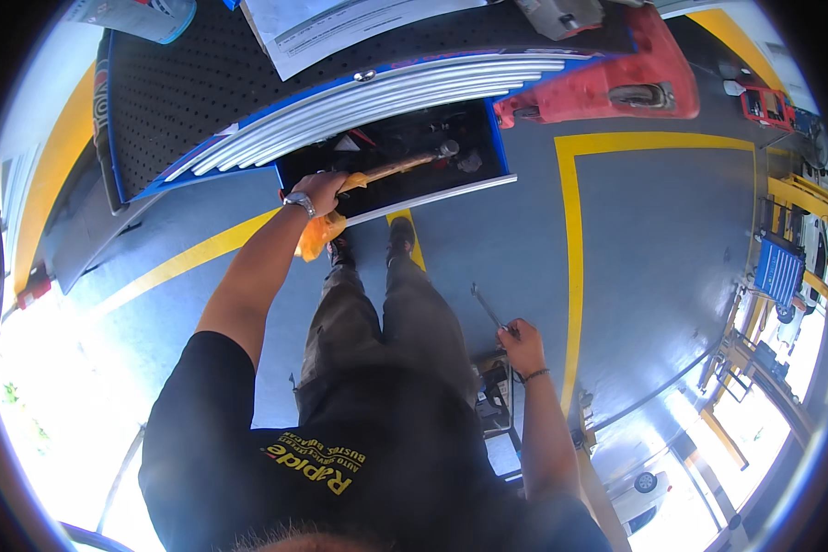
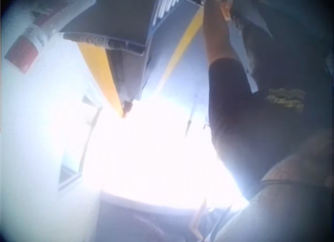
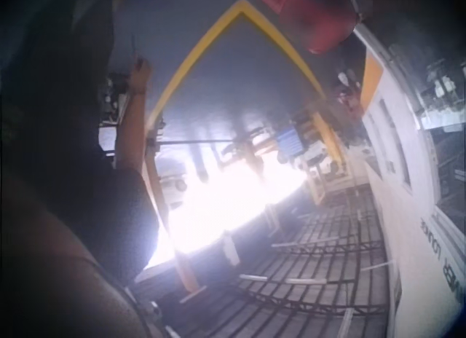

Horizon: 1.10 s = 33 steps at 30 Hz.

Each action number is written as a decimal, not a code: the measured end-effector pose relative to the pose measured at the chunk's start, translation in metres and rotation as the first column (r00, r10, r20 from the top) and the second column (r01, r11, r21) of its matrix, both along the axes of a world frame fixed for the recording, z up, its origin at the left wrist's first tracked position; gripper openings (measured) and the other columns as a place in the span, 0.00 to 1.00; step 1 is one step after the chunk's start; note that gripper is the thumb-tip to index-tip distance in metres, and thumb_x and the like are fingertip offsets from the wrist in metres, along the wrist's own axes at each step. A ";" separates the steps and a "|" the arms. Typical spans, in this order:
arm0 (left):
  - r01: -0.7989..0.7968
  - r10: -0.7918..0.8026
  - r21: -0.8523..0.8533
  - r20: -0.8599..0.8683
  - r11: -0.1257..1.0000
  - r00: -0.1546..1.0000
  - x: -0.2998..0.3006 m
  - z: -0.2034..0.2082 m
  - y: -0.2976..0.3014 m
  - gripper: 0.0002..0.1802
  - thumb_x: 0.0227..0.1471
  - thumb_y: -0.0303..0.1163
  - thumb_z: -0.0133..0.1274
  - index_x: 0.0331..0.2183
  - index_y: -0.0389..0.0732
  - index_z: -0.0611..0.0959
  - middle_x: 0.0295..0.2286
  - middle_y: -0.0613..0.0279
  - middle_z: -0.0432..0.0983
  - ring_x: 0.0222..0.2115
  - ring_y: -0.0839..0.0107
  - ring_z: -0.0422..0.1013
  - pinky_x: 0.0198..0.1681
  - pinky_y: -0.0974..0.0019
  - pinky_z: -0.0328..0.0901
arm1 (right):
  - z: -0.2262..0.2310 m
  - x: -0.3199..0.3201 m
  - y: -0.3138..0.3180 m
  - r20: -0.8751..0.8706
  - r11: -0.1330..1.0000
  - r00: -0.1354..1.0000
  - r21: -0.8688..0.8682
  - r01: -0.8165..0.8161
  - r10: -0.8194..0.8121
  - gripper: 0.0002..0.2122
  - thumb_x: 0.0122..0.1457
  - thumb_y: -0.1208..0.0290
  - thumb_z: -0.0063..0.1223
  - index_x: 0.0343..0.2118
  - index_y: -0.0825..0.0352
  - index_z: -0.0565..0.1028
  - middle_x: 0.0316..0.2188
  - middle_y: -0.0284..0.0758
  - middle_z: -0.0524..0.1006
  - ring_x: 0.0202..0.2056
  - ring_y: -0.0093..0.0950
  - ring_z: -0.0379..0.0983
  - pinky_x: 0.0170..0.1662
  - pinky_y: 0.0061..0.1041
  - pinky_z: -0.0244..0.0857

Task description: The person opens multiple drawers in a blue tool chest, selects wrenches and other tools, and places them on a nearby cart. They then handle several boxed auto parts and fluid containers, wiping some with a cloth and spray, and arranging them on the cart.

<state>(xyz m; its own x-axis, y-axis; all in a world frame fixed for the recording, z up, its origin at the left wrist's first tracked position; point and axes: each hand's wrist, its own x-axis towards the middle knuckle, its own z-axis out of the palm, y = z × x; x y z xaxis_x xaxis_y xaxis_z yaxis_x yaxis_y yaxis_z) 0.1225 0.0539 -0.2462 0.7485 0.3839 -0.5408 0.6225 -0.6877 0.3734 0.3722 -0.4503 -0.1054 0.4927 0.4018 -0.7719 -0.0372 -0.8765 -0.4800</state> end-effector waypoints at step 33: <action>-0.454 0.914 -0.794 -0.343 -0.405 -0.216 -0.019 0.012 0.049 0.14 0.61 0.31 0.46 0.42 0.33 0.82 0.31 0.55 0.80 0.29 0.65 0.80 0.21 0.64 0.74 | 0.072 -0.023 0.080 0.135 0.963 0.954 0.016 0.268 -0.267 0.12 0.66 0.67 0.59 0.38 0.73 0.78 0.34 0.38 0.84 0.32 0.26 0.81 0.36 0.26 0.72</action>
<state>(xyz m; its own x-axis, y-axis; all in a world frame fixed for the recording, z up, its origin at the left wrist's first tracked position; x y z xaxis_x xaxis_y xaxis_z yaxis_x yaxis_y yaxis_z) 0.1039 0.1032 -0.2341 0.1310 0.5376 -0.8330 -0.1451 0.8415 0.5203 0.3491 -0.3707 -0.0338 0.6815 0.2395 -0.6915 -0.2053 -0.8444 -0.4948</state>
